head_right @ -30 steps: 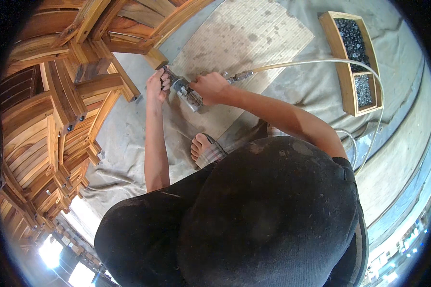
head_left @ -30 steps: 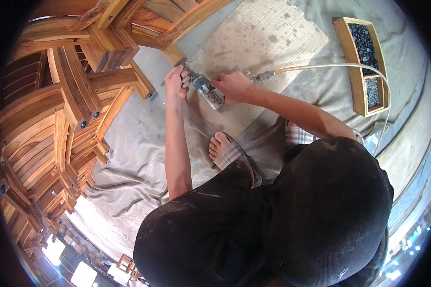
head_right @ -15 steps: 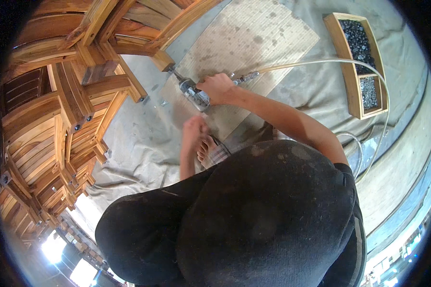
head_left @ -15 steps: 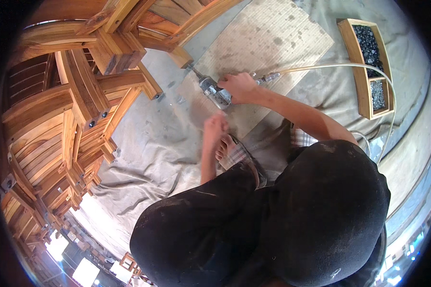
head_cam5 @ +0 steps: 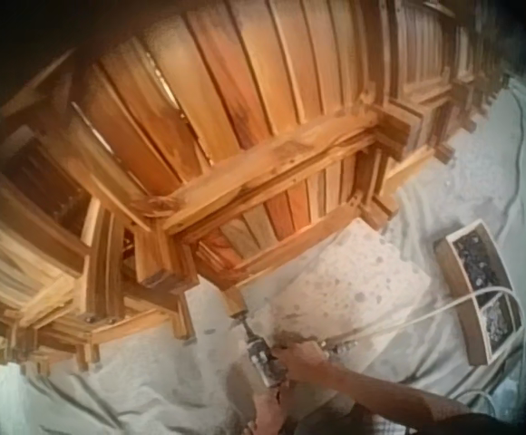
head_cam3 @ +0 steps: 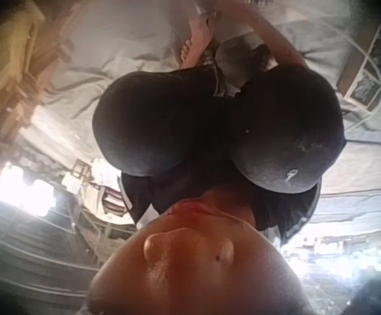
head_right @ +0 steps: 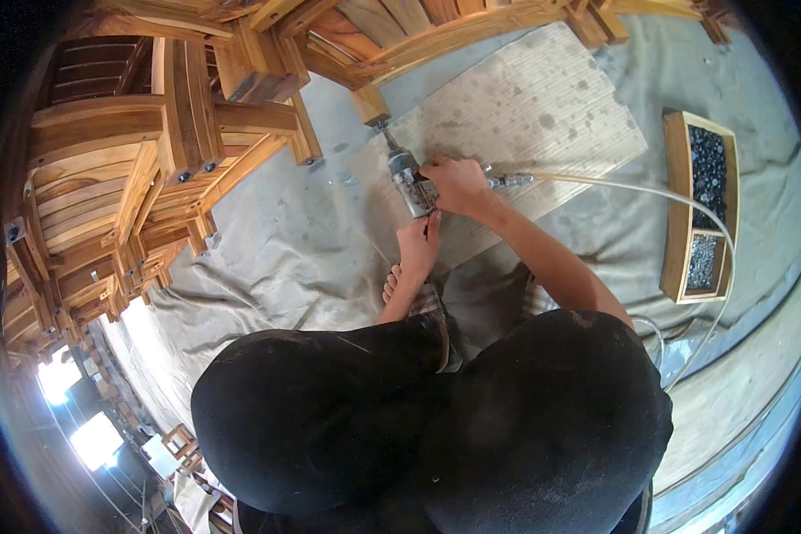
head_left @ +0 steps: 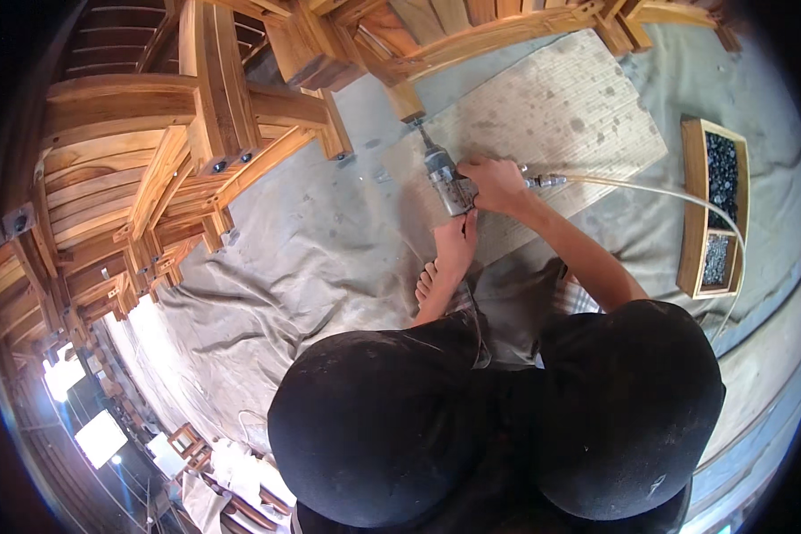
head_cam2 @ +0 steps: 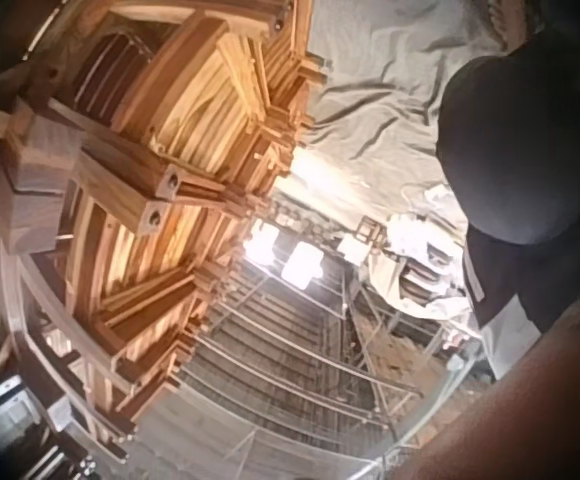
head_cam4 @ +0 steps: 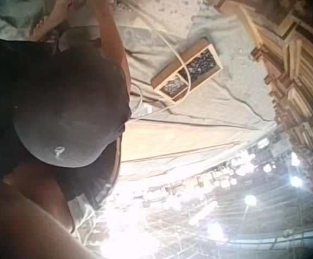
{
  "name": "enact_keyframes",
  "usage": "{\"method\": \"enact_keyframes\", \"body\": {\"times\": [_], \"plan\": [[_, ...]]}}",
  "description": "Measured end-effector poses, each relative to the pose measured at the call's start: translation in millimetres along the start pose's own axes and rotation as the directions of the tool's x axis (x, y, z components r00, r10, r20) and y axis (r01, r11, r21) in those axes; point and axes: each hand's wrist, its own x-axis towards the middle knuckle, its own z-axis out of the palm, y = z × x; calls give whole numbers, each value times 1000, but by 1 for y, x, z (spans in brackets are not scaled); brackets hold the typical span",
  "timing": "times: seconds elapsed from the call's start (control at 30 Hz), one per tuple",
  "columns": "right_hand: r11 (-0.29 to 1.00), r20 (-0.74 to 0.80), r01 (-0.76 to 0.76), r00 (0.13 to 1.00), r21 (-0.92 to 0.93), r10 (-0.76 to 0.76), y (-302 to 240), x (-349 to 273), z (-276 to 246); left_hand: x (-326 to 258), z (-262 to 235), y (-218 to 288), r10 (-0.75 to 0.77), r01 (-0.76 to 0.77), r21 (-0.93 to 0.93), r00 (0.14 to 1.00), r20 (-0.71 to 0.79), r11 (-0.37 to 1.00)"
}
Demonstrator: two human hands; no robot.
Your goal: Assembling wooden furniture components using a pneumatic screwdriver and screws.
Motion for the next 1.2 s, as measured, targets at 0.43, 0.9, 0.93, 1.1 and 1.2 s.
{"method": "enact_keyframes", "body": {"times": [0.43,0.9,0.93,1.1,1.2], "plan": [[1000,52,-30,998,3,30,0,-2,2,-8,6,1,-23,23,0,998,-60,1000],[1000,47,-18,999,-14,19,3,2,3,-5,8,4,-44,43,-11,994,-97,999],[1000,46,-13,999,-25,14,2,2,2,-5,8,3,-40,38,-23,994,-102,999],[999,70,-18,997,-51,21,-1,3,2,-5,6,2,-37,33,-42,993,-113,999],[999,28,8,1000,-49,-6,6,1,8,-5,6,3,-75,75,-14,995,-59,997]]}}
